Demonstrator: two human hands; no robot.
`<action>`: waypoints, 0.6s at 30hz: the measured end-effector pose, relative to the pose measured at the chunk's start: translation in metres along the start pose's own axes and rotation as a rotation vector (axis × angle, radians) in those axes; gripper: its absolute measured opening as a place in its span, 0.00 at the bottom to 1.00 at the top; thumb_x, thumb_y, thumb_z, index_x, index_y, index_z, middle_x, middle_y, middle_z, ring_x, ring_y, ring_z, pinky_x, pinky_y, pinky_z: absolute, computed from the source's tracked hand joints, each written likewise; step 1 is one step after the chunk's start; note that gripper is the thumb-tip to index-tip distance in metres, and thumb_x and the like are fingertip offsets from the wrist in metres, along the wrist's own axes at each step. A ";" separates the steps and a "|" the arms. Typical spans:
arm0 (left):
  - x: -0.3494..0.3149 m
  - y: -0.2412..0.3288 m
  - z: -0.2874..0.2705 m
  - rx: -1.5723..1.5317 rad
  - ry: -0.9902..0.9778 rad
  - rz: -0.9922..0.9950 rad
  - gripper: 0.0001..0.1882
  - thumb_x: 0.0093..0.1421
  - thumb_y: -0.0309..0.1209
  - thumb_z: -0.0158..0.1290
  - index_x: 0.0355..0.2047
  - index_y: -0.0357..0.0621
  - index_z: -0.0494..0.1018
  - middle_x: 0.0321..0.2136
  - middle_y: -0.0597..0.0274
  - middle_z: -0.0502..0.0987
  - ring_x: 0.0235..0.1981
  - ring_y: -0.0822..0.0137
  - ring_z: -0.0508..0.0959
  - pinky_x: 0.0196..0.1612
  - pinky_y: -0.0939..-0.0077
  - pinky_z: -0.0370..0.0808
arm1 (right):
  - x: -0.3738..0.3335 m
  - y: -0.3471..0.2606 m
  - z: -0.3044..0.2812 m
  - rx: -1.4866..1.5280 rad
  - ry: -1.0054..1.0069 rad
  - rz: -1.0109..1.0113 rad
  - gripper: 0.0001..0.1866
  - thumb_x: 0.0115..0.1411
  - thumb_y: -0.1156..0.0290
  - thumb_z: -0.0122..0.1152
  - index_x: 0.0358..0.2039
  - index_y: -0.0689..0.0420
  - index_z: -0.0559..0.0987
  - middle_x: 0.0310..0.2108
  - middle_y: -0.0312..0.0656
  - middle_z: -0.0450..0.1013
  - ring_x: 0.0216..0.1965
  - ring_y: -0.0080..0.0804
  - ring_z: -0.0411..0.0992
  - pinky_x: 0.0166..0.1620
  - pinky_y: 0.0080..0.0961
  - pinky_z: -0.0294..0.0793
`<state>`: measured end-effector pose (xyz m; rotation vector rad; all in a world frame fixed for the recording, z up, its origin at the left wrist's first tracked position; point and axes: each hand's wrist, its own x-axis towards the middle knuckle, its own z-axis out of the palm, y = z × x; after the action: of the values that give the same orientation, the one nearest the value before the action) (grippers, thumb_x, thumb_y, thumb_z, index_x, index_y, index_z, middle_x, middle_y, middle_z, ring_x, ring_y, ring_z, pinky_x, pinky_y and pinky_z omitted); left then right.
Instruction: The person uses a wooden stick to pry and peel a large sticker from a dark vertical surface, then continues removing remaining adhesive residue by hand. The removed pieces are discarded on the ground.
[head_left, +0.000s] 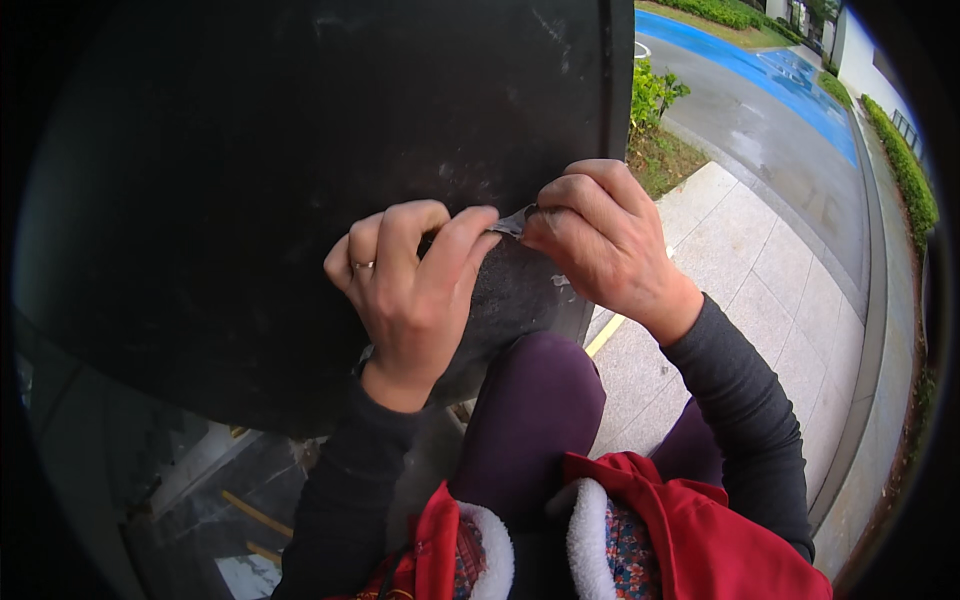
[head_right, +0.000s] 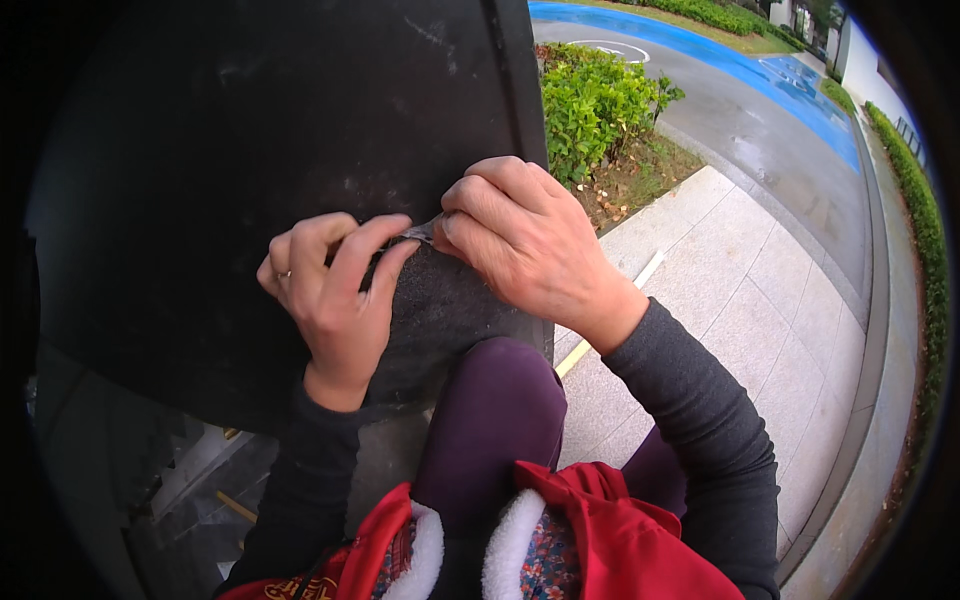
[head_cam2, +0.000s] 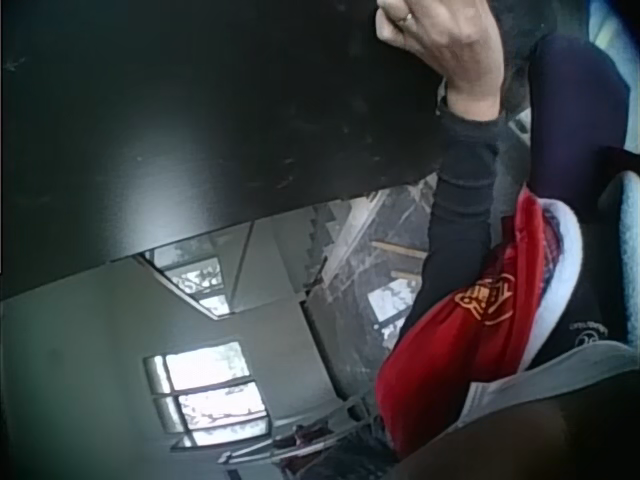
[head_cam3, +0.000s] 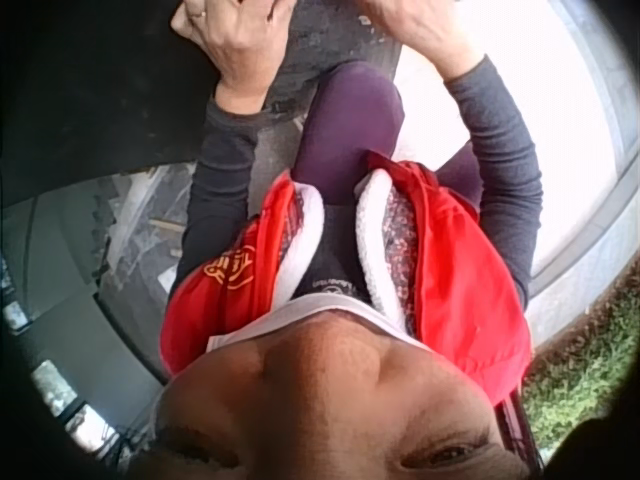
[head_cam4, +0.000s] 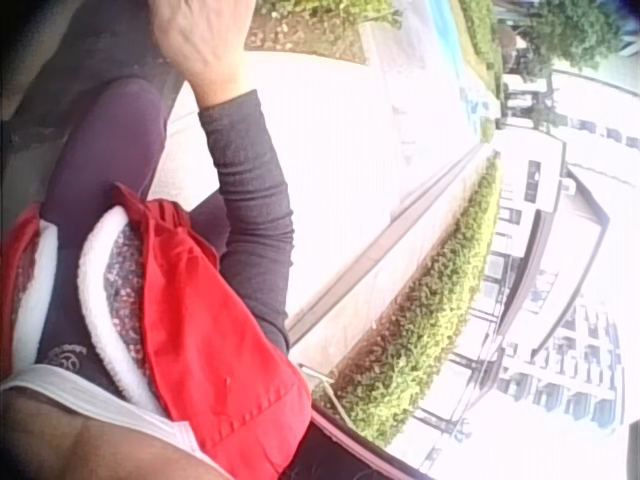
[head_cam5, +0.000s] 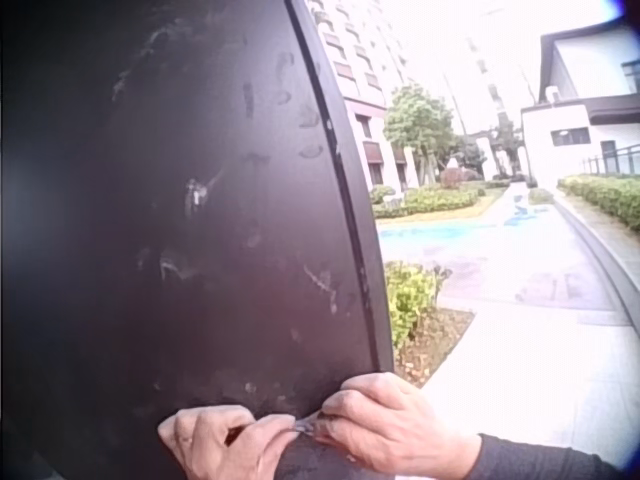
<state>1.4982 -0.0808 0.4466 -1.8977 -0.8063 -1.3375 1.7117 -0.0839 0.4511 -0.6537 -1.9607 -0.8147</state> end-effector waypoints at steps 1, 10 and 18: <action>0.001 -0.002 0.002 0.002 -0.012 0.020 0.12 0.53 0.35 0.73 0.36 0.62 0.83 0.34 0.79 0.74 0.39 0.71 0.73 0.50 0.67 0.61 | -0.001 0.001 0.002 0.006 0.009 0.001 0.11 0.52 0.68 0.72 0.36 0.54 0.83 0.40 0.35 0.76 0.47 0.35 0.75 0.45 0.30 0.77; -0.008 -0.011 0.012 -0.014 -0.106 0.031 0.11 0.53 0.34 0.73 0.34 0.61 0.81 0.34 0.79 0.73 0.38 0.72 0.73 0.48 0.68 0.61 | -0.007 0.011 0.010 0.019 0.113 0.016 0.17 0.45 0.68 0.77 0.39 0.51 0.89 0.41 0.34 0.79 0.45 0.37 0.75 0.45 0.33 0.78; -0.003 -0.001 0.015 -0.044 -0.138 0.007 0.13 0.52 0.34 0.74 0.35 0.60 0.81 0.34 0.77 0.73 0.39 0.70 0.74 0.49 0.66 0.62 | -0.003 0.019 0.011 -0.008 -0.025 -0.076 0.11 0.52 0.69 0.66 0.38 0.55 0.84 0.45 0.36 0.79 0.52 0.35 0.76 0.47 0.31 0.78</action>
<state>1.5045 -0.0681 0.4403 -2.0429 -0.8442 -1.2396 1.7206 -0.0637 0.4491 -0.5991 -2.0162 -0.8648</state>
